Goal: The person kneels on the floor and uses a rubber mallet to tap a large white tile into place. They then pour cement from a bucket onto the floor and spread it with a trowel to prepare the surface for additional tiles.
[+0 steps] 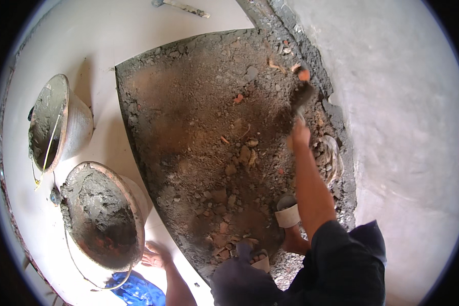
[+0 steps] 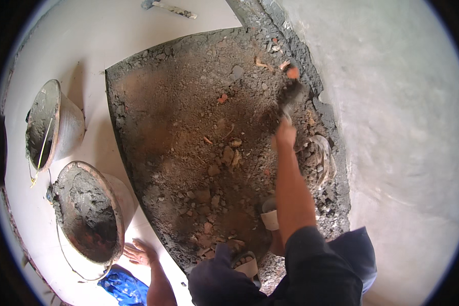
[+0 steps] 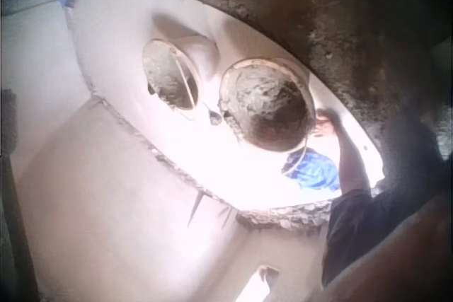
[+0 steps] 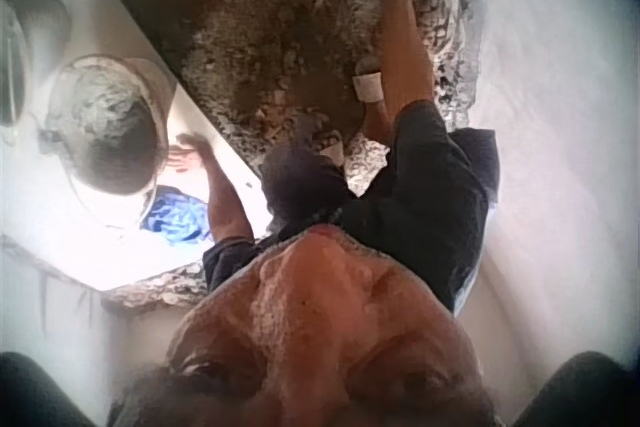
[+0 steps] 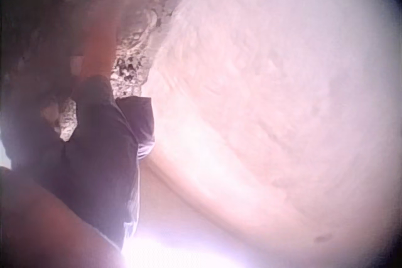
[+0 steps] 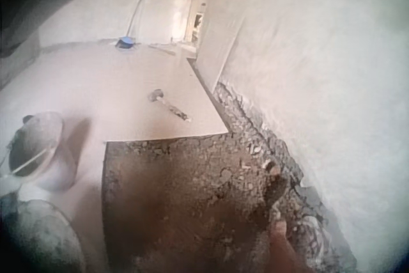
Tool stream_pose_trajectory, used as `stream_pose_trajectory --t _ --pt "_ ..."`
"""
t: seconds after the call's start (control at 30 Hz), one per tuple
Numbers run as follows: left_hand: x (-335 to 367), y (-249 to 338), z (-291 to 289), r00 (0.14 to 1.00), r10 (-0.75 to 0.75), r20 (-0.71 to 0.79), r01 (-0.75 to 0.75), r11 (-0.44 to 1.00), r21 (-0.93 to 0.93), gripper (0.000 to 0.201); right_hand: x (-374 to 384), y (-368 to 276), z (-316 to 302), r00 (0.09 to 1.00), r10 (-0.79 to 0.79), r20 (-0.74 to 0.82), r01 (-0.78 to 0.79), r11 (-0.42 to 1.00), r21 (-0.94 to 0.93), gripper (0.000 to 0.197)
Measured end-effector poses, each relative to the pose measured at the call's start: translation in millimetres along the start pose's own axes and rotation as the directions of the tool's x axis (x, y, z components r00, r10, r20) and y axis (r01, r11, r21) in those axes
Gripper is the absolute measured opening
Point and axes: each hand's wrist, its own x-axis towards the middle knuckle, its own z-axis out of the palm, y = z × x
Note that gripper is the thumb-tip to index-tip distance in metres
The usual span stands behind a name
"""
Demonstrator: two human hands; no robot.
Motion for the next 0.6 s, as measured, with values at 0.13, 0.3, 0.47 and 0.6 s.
stream_pose_trajectory --t 0.13,0.3,0.47,0.6 --pt "1.7 -2.4 0.5 0.999 -0.002 0.050 0.000 0.999 0.051 0.078 -58.7 79.3 -39.5 0.978 0.203 -0.048 -0.200 0.978 0.059 0.056" --pt "2.6 -14.1 12.0 0.972 0.118 0.205 -0.159 0.967 0.200 0.070 -69.6 44.1 -4.9 0.971 -0.008 0.240 -0.041 0.980 0.196 0.046" --pt "-4.7 -12.9 12.7 0.984 0.109 -0.140 -0.126 0.985 -0.118 0.068 -154.2 32.6 -13.1 0.971 0.125 0.205 -0.170 0.960 0.221 0.041" --pt "-9.2 1.1 -4.4 0.998 0.053 0.025 -0.049 0.991 -0.123 0.070 -249.6 17.1 21.5 0.861 0.011 0.508 -0.090 0.987 0.131 0.042"
